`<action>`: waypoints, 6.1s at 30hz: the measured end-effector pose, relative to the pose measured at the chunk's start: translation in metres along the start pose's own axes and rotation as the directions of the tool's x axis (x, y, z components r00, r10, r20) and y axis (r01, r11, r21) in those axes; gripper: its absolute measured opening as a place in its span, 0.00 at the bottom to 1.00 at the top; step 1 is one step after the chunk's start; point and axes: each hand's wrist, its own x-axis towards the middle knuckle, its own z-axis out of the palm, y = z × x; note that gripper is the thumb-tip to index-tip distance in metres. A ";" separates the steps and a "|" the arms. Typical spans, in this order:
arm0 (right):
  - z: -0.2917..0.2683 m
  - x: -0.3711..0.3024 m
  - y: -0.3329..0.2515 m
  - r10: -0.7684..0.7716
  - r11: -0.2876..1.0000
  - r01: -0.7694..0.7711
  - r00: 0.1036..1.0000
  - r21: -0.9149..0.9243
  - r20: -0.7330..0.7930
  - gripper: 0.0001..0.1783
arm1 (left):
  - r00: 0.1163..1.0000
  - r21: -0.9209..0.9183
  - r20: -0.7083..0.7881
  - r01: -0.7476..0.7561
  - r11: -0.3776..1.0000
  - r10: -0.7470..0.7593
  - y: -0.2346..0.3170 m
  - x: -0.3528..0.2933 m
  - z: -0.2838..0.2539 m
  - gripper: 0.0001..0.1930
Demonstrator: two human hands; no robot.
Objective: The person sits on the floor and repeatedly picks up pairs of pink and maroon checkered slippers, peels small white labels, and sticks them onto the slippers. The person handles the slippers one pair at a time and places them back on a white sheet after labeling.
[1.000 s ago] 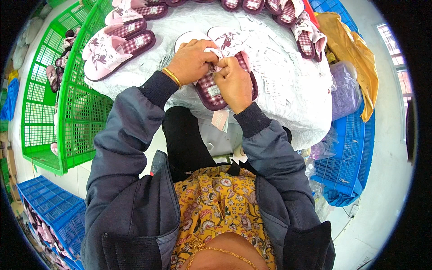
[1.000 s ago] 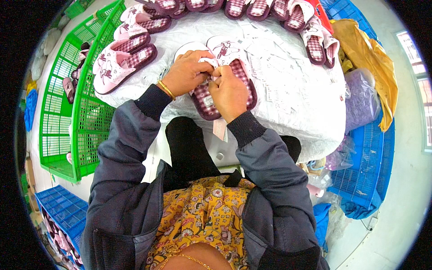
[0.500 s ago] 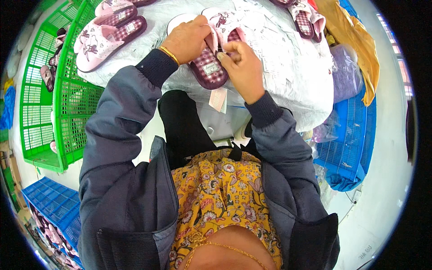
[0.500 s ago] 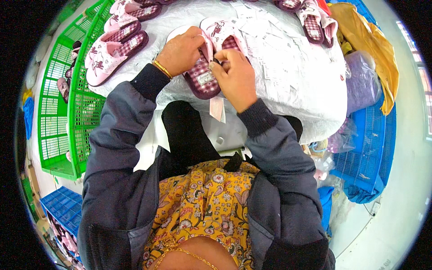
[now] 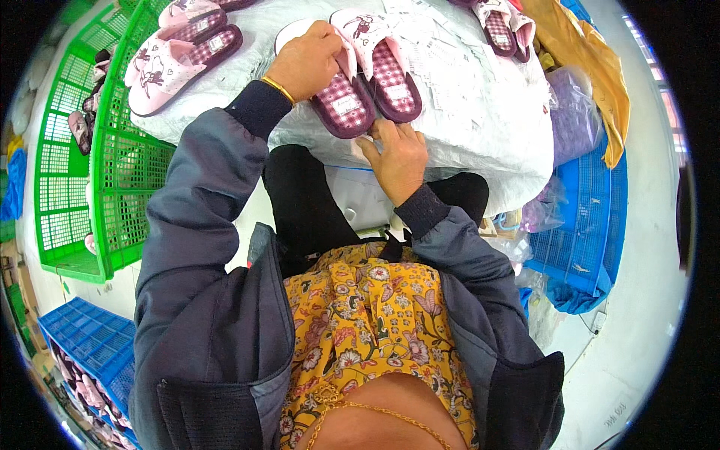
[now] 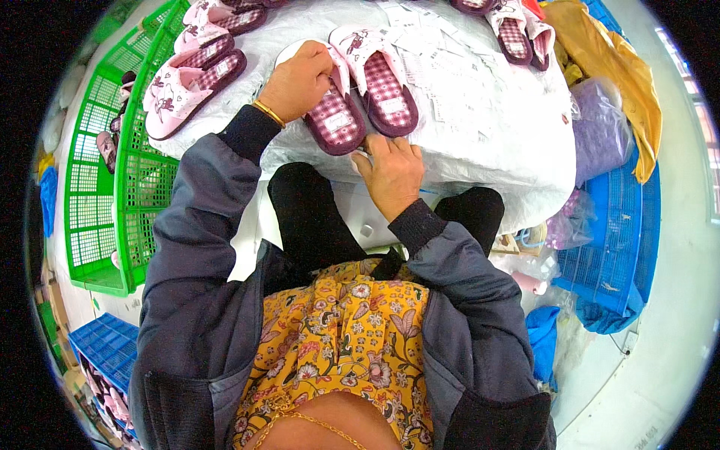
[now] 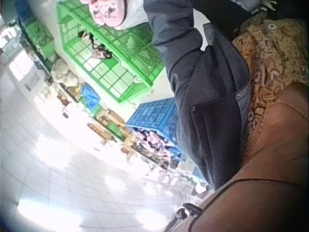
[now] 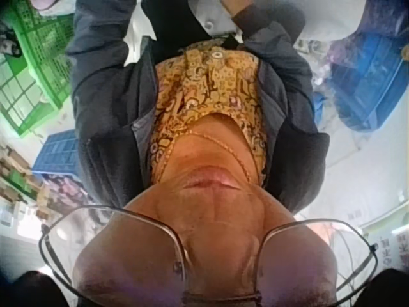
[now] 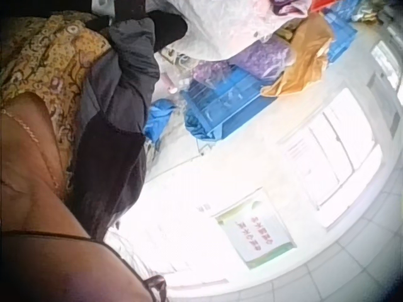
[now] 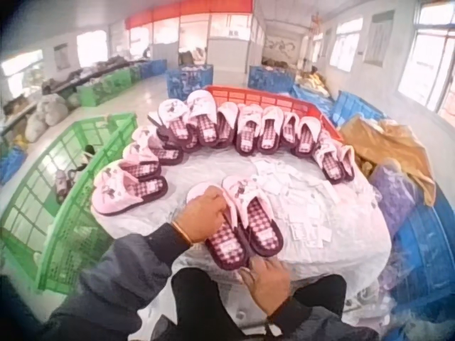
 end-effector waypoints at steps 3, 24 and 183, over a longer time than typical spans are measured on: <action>-0.009 -0.001 0.003 -0.003 0.999 0.003 1.000 0.051 -0.007 0.12 | 1.000 -0.007 0.003 -0.026 1.000 0.026 -0.003 -0.001 0.001 0.04; -0.042 0.093 0.034 -0.291 0.953 0.292 0.956 0.075 -0.032 0.07 | 0.955 -0.080 -0.296 -0.053 0.995 0.027 0.060 -0.015 -0.031 0.05; 0.053 0.180 -0.128 -0.257 0.857 0.258 0.964 0.446 -0.065 0.09 | 0.388 -0.720 -0.508 0.299 0.627 -0.769 0.016 -0.118 -0.067 0.19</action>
